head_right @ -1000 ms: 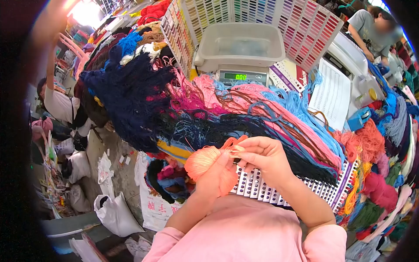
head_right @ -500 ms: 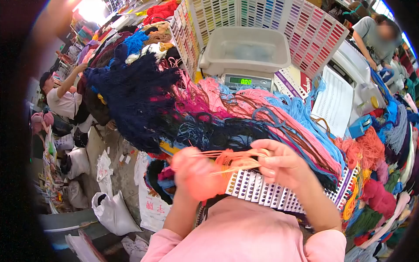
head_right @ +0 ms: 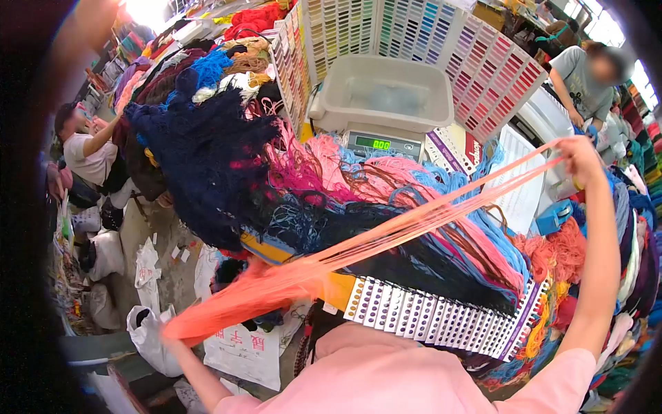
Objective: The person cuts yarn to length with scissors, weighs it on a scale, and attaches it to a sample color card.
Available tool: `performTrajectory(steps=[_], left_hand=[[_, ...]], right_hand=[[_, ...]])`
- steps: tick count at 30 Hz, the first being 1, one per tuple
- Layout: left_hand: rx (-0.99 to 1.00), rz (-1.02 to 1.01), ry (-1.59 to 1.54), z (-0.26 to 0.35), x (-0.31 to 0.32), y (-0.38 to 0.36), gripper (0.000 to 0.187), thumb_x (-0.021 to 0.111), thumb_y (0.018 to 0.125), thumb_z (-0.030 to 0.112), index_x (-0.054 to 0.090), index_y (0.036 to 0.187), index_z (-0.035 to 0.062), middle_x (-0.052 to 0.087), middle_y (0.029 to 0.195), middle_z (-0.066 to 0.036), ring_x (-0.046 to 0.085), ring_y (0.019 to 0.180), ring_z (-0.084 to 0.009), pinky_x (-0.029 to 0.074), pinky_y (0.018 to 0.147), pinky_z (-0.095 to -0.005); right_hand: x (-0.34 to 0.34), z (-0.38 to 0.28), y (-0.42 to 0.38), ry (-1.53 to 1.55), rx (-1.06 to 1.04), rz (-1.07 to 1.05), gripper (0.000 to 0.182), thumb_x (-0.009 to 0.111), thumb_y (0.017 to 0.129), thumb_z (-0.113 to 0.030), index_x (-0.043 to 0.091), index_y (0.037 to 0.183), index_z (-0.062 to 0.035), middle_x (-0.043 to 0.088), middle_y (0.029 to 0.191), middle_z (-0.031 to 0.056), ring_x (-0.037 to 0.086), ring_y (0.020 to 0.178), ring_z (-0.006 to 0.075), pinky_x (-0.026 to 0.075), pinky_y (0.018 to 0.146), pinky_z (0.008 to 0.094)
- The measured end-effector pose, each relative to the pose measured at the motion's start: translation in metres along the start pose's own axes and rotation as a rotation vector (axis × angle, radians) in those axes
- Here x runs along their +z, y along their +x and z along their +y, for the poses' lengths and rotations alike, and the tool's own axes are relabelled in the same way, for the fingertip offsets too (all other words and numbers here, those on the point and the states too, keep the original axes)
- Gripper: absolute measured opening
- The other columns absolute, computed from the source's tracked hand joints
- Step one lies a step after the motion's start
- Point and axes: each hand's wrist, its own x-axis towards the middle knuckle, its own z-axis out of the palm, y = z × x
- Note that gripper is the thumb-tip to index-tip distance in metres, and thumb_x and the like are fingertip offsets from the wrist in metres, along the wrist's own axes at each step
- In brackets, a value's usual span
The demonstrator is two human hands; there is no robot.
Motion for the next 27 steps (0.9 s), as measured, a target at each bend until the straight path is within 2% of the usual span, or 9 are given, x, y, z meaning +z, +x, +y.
performTrajectory(steps=[3,5,10,11,12,15,19,22,27], left_hand=[[0.042,0.086,-0.116,0.003,-0.074,0.055,0.006,0.043,0.076,0.006,0.045,0.07,0.0069,0.042,0.058,-0.002,0.045,0.052,-0.0122,0.042,0.051,-0.0247],[0.029,0.048,-0.217,-0.006,-0.1,0.074,0.008,0.043,0.077,0.008,0.045,0.069,0.0079,0.039,0.055,-0.001,0.043,0.051,-0.01,0.04,0.05,-0.0227],[-0.341,-0.805,-0.782,-0.056,-0.056,0.033,0.013,0.043,0.08,0.011,0.043,0.067,0.0099,0.032,0.049,0.003,0.037,0.046,-0.0047,0.035,0.046,-0.0181],[-0.405,-0.795,-0.818,-0.061,-0.039,0.012,0.013,0.042,0.08,0.01,0.043,0.067,0.0091,0.031,0.049,0.003,0.035,0.045,-0.0046,0.034,0.045,-0.0185],[-0.468,-0.785,-0.861,-0.067,-0.025,-0.006,0.013,0.042,0.081,0.009,0.043,0.068,0.0082,0.031,0.049,0.003,0.034,0.045,-0.0045,0.033,0.045,-0.0188],[-0.584,-0.859,-0.944,-0.085,-0.009,-0.034,0.012,0.044,0.08,0.01,0.044,0.07,0.0055,0.038,0.055,0.001,0.039,0.049,-0.006,0.037,0.048,-0.0193],[-0.491,-0.584,-0.511,-0.055,0.032,-0.111,0.011,0.048,0.079,0.013,0.044,0.073,0.0033,0.049,0.079,-0.005,0.049,0.066,-0.0124,0.047,0.06,-0.0251],[-0.678,-1.03,-0.629,-0.063,0.04,-0.114,0.01,0.05,0.077,0.014,0.046,0.078,0.0039,0.048,0.099,-0.01,0.05,0.078,-0.0167,0.049,0.07,-0.0348],[-0.885,-1.43,-0.786,-0.079,0.08,-0.138,0.008,0.051,0.076,0.014,0.049,0.08,0.0068,0.046,0.108,-0.01,0.045,0.055,-0.0091,0.039,0.051,-0.0261]], right_hand=[[-0.036,-0.041,0.012,0.287,-0.139,0.068,0.012,0.05,0.076,-0.012,0.055,0.078,-0.0011,0.037,0.05,-0.0065,0.031,0.037,-0.0002,0.023,0.031,0.0135],[0.024,-0.099,-0.028,-0.003,-0.192,-0.045,0.014,0.051,0.078,-0.014,0.054,0.083,-0.0005,0.042,0.055,-0.0056,0.035,0.04,-0.0002,0.027,0.033,0.0127],[0.115,-0.203,-0.077,0.115,-0.533,-0.602,0.017,0.048,0.081,-0.019,0.053,0.084,-0.0027,0.05,0.061,-0.0016,0.046,0.047,0.0033,0.037,0.039,0.0137],[0.118,-0.215,-0.063,0.288,-0.564,-0.433,0.019,0.044,0.084,-0.019,0.053,0.087,-0.0017,0.052,0.064,-0.0007,0.05,0.055,0.004,0.043,0.046,0.0139],[0.095,-0.236,-0.032,0.289,-0.54,-0.659,0.02,0.044,0.084,-0.016,0.051,0.091,0.0007,0.056,0.074,0.0027,0.055,0.067,0.0064,0.048,0.056,0.0164],[0.048,-0.255,0.047,0.403,-0.414,-0.222,0.02,0.048,0.081,-0.012,0.051,0.095,0.002,0.056,0.091,0.0103,0.057,0.082,0.0176,0.049,0.068,0.0215],[0.022,-0.255,0.105,0.143,-0.483,0.162,0.019,0.043,0.079,-0.014,0.055,0.089,-0.0037,0.057,0.074,0.0034,0.055,0.062,0.0099,0.048,0.053,0.0206],[0.107,-0.242,0.065,-0.087,-0.628,0.201,0.018,0.042,0.075,-0.011,0.057,0.08,-0.0037,0.055,0.067,0.0015,0.053,0.055,0.0087,0.045,0.048,0.0193],[0.235,-0.116,0.057,-0.876,-1.208,0.153,0.012,0.049,0.071,-0.007,0.057,0.078,-0.0033,0.056,0.067,0.0135,0.056,0.057,0.0244,0.043,0.053,0.0336]])
